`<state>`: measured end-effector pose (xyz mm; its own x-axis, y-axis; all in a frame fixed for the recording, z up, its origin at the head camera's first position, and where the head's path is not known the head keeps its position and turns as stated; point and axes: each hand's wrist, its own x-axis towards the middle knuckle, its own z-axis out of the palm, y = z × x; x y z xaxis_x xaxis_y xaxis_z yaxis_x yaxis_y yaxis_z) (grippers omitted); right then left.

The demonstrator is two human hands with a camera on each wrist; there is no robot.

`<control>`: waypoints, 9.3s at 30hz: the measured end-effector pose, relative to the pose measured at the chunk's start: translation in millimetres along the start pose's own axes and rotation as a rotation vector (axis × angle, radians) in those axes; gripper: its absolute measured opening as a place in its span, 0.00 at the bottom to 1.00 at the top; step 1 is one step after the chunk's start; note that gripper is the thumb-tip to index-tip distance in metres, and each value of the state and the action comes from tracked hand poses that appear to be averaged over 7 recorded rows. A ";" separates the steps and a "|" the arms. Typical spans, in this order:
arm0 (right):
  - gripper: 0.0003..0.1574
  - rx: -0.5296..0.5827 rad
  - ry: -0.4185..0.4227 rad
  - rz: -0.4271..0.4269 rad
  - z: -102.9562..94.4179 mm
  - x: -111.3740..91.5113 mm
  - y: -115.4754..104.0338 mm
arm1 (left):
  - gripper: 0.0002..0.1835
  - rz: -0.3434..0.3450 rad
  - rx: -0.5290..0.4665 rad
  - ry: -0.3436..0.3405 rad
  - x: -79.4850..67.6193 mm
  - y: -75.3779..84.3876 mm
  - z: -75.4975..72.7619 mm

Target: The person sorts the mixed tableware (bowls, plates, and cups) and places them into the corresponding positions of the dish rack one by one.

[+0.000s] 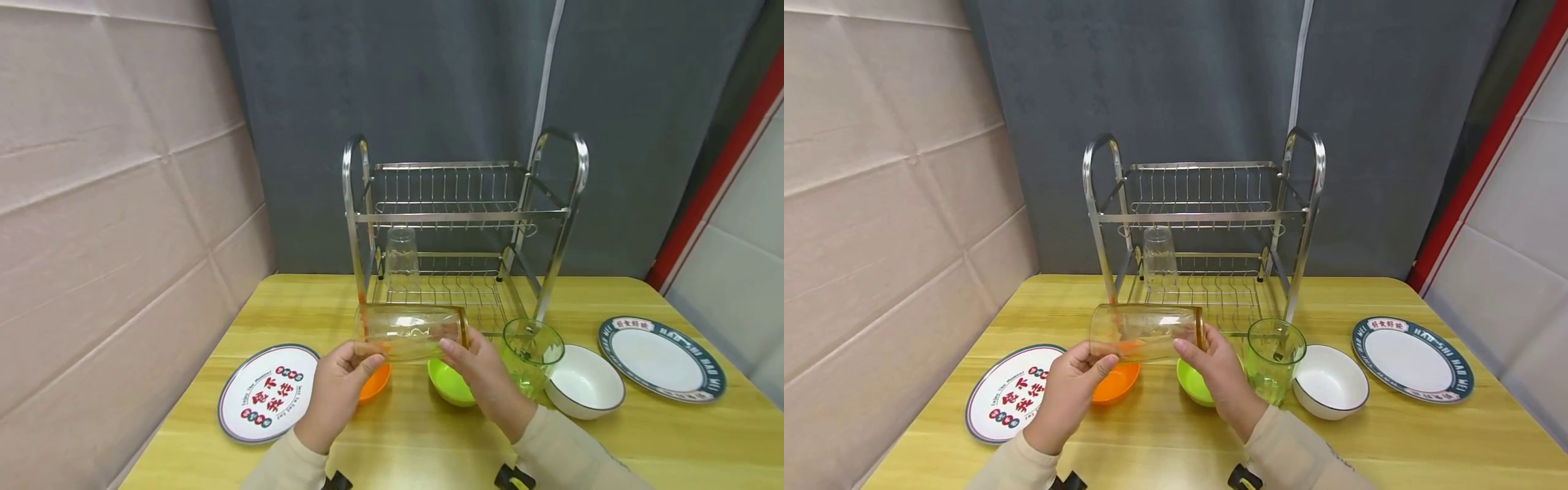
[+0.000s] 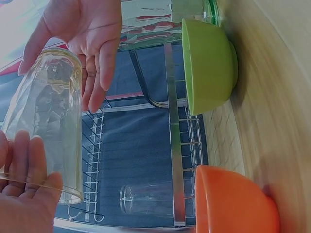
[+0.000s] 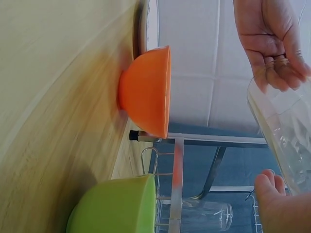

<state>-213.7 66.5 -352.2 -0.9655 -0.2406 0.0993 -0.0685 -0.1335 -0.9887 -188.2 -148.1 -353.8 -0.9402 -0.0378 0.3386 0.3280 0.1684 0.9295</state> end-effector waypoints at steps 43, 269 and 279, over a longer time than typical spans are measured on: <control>0.35 0.142 0.135 -0.054 10.8 0.1 -15.4 | 0.12 -0.059 0.076 -0.148 -9.8 -12.6 8.4; 0.57 -0.521 0.361 0.112 -12.7 118.3 -14.2 | 0.14 -0.083 0.351 0.002 130.4 10.1 -13.9; 0.52 -0.564 0.361 0.160 -11.3 119.0 -18.6 | 0.16 -0.079 0.361 0.004 129.6 10.7 -14.7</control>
<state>-330.2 51.2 -323.3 -0.9911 0.1329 0.0002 0.0563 0.4216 -0.9051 -305.2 -165.7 -297.9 -0.9608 -0.0679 0.2686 0.1999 0.5016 0.8417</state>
